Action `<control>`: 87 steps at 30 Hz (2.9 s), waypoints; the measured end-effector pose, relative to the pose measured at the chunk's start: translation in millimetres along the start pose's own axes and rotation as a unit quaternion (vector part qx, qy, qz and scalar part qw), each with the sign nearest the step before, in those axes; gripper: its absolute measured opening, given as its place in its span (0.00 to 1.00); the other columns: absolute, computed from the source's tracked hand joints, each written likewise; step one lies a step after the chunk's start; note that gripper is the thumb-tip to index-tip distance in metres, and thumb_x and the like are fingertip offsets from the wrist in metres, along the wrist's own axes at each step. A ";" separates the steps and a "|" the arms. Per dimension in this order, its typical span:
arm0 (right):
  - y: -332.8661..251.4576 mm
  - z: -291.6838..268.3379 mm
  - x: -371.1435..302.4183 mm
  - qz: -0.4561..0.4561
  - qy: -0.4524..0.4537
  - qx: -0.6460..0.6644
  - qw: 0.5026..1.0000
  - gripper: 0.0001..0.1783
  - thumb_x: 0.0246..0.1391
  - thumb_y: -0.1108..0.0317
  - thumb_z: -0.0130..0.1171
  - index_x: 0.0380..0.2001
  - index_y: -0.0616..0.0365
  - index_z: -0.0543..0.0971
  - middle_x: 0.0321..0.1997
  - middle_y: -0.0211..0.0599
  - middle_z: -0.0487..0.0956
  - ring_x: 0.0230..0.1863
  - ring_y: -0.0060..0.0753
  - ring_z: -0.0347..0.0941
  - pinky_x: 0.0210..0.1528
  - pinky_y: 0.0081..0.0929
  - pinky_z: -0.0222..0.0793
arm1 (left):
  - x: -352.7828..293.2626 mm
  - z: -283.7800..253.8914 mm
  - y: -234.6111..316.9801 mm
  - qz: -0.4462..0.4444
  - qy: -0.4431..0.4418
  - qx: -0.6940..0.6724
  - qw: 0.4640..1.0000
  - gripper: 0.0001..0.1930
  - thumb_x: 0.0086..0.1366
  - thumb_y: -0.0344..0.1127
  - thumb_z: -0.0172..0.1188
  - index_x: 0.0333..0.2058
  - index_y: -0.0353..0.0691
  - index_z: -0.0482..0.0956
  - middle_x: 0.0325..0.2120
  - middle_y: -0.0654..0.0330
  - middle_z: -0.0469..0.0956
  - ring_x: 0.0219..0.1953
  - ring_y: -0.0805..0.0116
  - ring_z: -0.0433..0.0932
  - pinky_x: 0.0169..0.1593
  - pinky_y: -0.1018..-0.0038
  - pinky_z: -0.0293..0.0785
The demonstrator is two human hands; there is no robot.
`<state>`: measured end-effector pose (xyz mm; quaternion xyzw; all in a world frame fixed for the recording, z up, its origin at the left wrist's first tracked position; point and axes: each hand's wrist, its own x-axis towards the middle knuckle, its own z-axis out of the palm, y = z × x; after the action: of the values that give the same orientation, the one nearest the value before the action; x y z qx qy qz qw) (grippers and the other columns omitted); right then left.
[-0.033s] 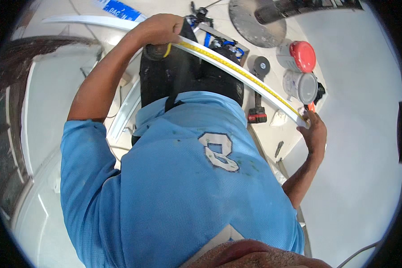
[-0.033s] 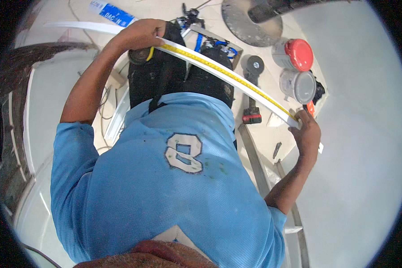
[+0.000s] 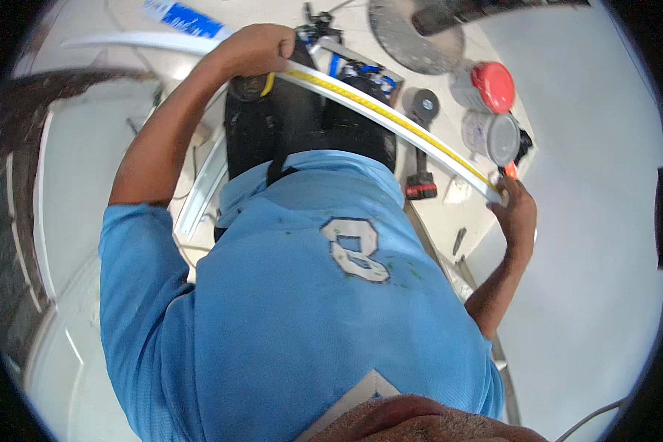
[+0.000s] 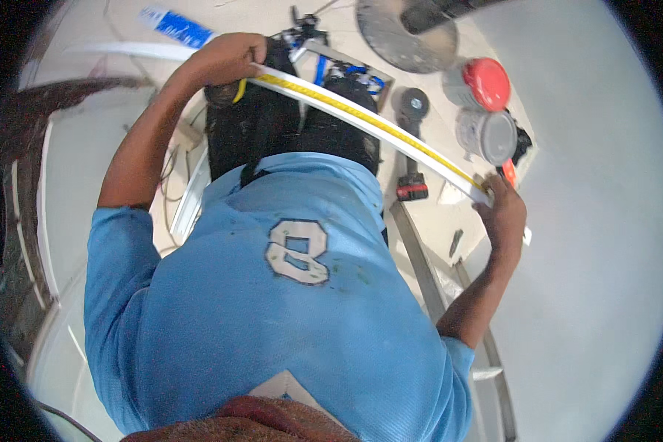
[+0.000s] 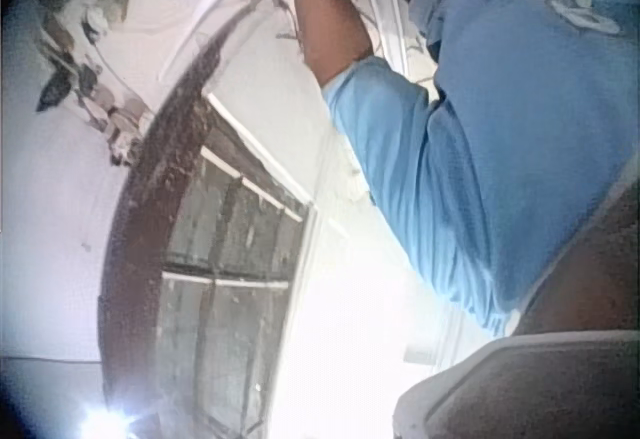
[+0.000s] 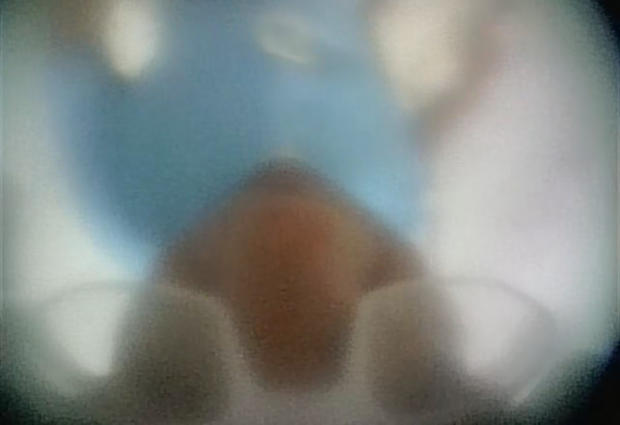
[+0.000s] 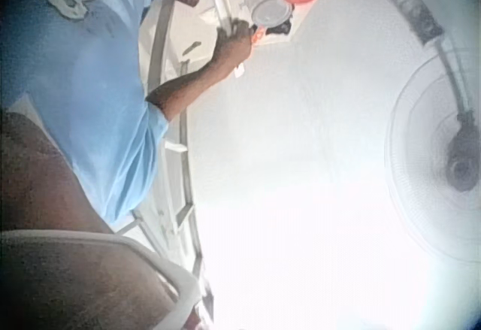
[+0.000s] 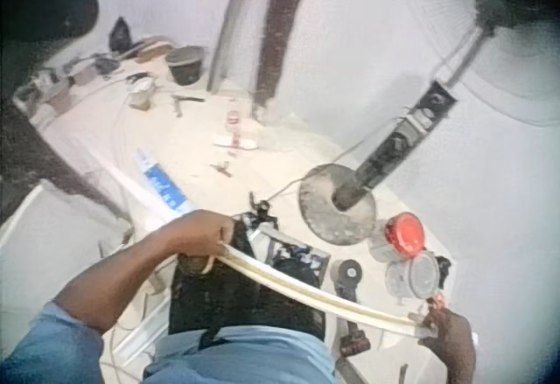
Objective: The person measures a doorway opening with a tape measure, then measures and marks a long white PVC profile. They use a metal ruler to draw a straight line and cut the profile with an angle grinder. The cut piece is set aside on the floor.
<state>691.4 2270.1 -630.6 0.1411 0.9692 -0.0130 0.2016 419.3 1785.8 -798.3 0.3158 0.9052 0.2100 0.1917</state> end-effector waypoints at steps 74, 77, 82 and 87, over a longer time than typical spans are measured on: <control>-120.1 -17.2 62.0 -0.054 0.079 0.479 0.872 0.31 0.78 0.49 0.40 0.56 0.63 0.84 0.36 0.38 0.84 0.29 0.23 0.74 0.33 0.24 0.71 | -0.7 5.5 15.3 -0.078 -0.016 -0.086 0.993 0.15 0.58 0.41 0.78 0.23 0.40 0.81 0.25 0.58 0.82 0.29 0.65 0.79 0.37 0.64 0.75; -174.7 10.4 84.3 -0.057 -0.035 0.636 0.769 0.33 0.78 0.47 0.42 0.50 0.67 0.85 0.39 0.43 0.86 0.29 0.25 0.77 0.32 0.23 0.74 | -3.6 5.9 16.6 -0.063 -0.002 -0.059 0.996 0.15 0.58 0.42 0.78 0.24 0.40 0.82 0.25 0.58 0.82 0.29 0.66 0.79 0.36 0.65 0.75; -238.7 44.7 113.1 -0.138 -0.029 0.658 0.739 0.16 0.67 0.66 0.60 0.49 0.68 0.84 0.35 0.42 0.87 0.28 0.25 0.80 0.31 0.22 0.77 | -2.4 0.3 22.5 -0.069 -0.038 -0.022 0.997 0.16 0.58 0.44 0.77 0.24 0.40 0.83 0.23 0.59 0.81 0.25 0.66 0.78 0.32 0.65 0.73; -260.9 52.4 102.5 -0.134 -0.028 0.611 0.780 0.11 0.62 0.72 0.63 0.44 0.65 0.86 0.34 0.39 0.87 0.32 0.23 0.81 0.34 0.20 0.77 | -3.0 13.8 0.8 -0.023 0.010 -0.069 0.997 0.17 0.58 0.46 0.77 0.23 0.39 0.84 0.20 0.58 0.81 0.21 0.66 0.76 0.29 0.63 0.72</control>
<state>548.9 2042.9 -727.5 0.1025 0.7608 -0.6335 0.0965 428.4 1788.0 -808.8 0.2784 0.8974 0.2707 0.2094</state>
